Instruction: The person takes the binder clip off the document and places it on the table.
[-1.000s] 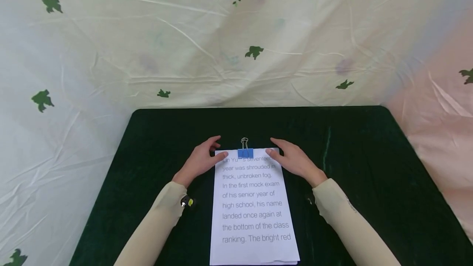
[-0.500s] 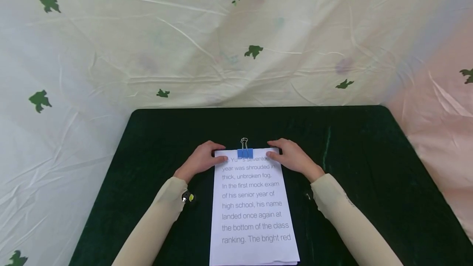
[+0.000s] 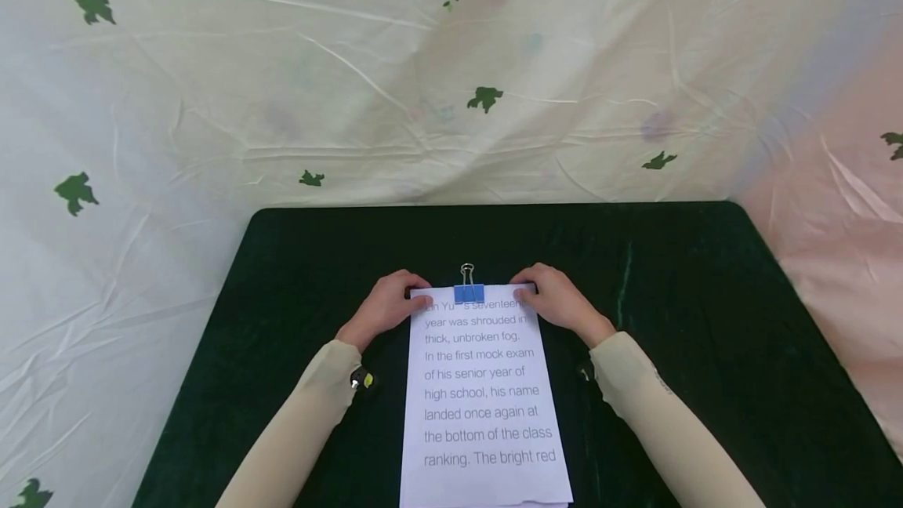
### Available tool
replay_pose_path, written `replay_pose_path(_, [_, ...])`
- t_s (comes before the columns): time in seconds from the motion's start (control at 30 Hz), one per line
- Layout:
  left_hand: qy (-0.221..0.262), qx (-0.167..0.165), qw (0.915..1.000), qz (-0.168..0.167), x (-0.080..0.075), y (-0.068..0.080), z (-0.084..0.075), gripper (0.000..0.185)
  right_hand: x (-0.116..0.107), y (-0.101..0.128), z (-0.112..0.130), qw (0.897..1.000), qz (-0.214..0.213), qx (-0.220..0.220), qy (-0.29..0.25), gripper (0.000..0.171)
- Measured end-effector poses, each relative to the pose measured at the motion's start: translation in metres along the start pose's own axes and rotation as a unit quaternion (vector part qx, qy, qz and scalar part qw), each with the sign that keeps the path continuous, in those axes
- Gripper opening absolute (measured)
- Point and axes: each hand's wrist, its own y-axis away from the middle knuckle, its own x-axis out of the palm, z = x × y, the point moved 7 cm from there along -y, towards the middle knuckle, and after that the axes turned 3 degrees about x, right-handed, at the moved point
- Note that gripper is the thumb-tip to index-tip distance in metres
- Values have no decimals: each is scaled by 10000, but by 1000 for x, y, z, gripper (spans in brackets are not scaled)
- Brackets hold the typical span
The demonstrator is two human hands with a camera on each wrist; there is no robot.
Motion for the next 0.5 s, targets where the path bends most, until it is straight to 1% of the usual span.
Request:
replay_pose_path(0.2, [74,-34,9996,-263,1,2,2,22,-1,2,1,9997,-123,85,-185,20])
replay_pose_path(0.33, [77,12,9992,-393,0,3,1,19,-2,4,1,9994,-217,85,-238,19])
replay_pose_path(0.5, [309,74,9982,-513,-1,6,-1,17,-4,7,1,9990,-319,24,-321,18])
